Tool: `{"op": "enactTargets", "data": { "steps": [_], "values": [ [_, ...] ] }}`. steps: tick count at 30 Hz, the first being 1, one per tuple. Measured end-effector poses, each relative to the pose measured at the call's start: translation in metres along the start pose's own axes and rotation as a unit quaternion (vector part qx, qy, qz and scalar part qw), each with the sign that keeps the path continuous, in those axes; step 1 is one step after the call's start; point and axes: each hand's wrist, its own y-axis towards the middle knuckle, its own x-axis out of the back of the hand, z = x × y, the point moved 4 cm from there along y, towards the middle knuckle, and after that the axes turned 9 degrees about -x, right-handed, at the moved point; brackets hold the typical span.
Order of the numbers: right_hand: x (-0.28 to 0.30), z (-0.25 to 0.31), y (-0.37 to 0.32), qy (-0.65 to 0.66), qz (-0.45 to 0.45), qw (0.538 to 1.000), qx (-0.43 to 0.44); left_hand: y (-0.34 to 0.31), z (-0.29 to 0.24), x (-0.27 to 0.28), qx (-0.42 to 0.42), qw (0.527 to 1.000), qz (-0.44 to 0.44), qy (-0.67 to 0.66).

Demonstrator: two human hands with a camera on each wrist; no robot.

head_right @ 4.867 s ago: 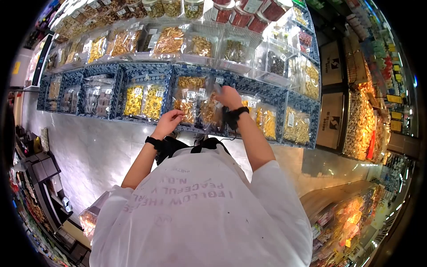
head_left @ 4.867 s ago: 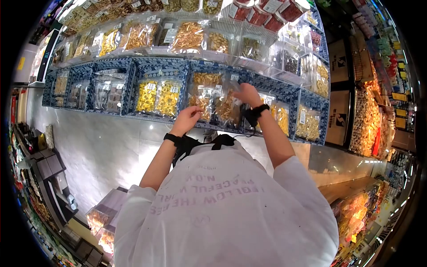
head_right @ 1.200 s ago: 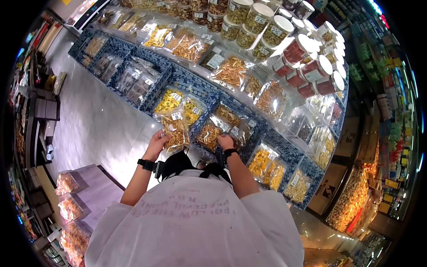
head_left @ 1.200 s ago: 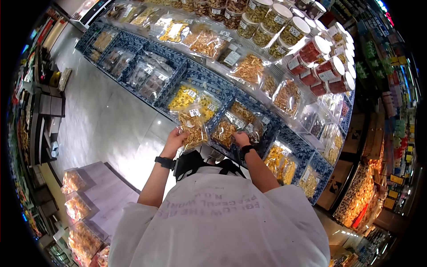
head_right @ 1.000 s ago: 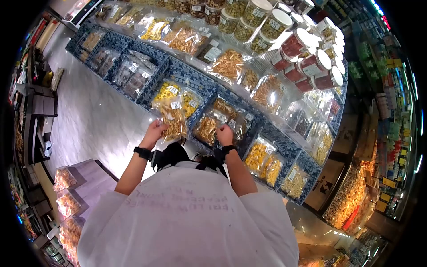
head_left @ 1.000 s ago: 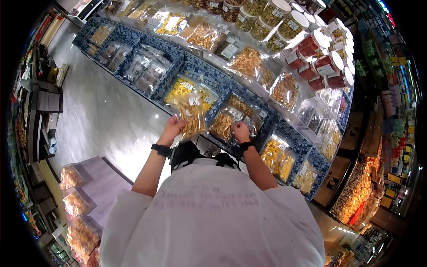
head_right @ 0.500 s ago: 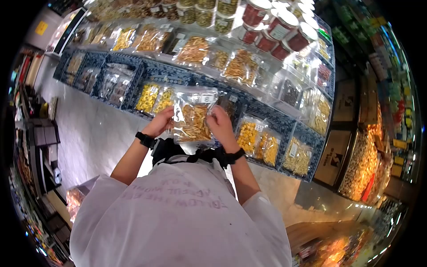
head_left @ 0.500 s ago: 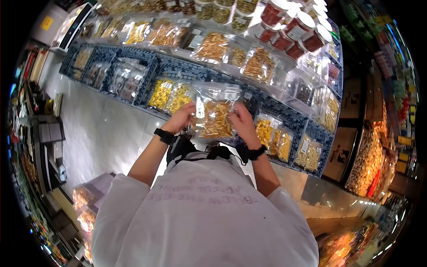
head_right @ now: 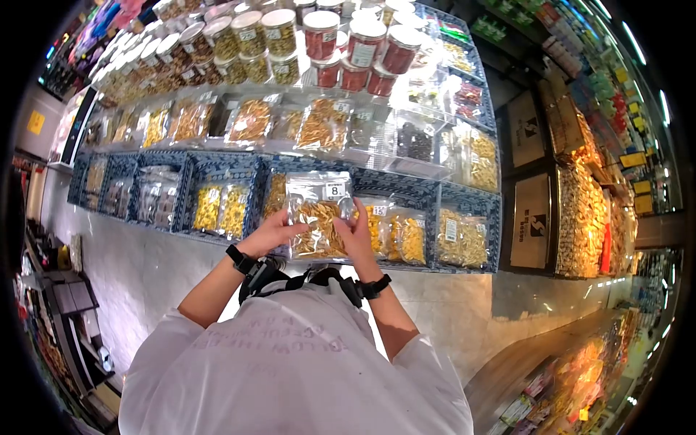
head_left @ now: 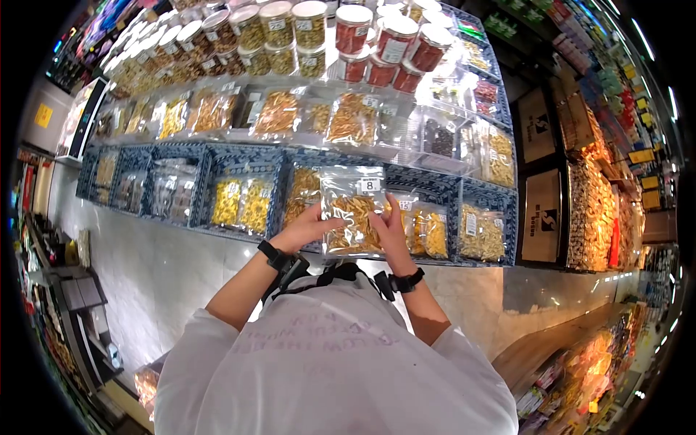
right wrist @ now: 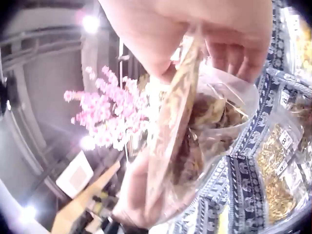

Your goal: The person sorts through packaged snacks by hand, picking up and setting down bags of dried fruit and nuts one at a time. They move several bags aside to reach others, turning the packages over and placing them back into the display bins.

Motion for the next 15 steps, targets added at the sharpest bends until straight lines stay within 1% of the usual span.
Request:
{"op": "enactTargets", "data": {
  "steps": [1,2,3,4,5,6,7,8,10,11,12,14,15],
  "values": [
    [0.01,0.009,-0.008,-0.007,0.032,0.992,-0.124,0.008,0.005,-0.007,-0.016,1.0,0.017,-0.008],
    [0.02,0.007,-0.009,-0.005,0.027,0.992,-0.12,0.016,0.008,-0.013,-0.03,0.999,0.034,-0.017],
    [0.028,-0.005,-0.009,0.063,0.048,0.986,-0.148,0.019,-0.004,-0.023,-0.05,0.997,0.062,0.007],
    [0.035,-0.01,-0.01,0.13,0.07,0.973,-0.176,0.026,-0.007,-0.033,-0.051,0.996,0.067,0.008],
    [0.052,-0.01,-0.009,0.076,0.046,0.975,-0.205,0.034,-0.01,-0.041,-0.053,0.996,0.068,0.012],
    [0.059,0.003,-0.008,0.077,0.044,0.975,-0.202,0.04,-0.013,-0.046,-0.055,0.996,0.07,0.016],
    [0.062,0.027,-0.005,0.09,0.056,0.982,-0.158,0.05,-0.009,-0.047,-0.015,0.993,0.094,0.075],
    [0.068,0.047,0.002,0.101,0.067,0.986,-0.114,0.057,-0.006,-0.048,-0.016,0.992,0.097,0.076],
    [0.094,0.073,0.037,0.069,0.05,0.993,-0.087,0.068,-0.006,-0.049,-0.049,0.997,0.036,-0.039],
    [0.108,0.085,0.057,0.047,0.016,0.997,-0.067,0.068,-0.01,-0.048,-0.027,0.998,0.049,-0.016],
    [0.121,0.095,0.079,0.024,-0.018,0.998,-0.048,0.068,-0.006,-0.043,-0.028,0.998,0.05,-0.016],
    [0.135,0.105,0.132,-0.025,-0.022,0.999,-0.036,0.065,0.012,-0.035,0.028,0.996,0.078,-0.011],
    [0.134,0.113,0.145,-0.024,-0.022,0.999,-0.036,0.058,0.014,-0.032,0.049,0.996,0.072,0.001]
  ]
}}
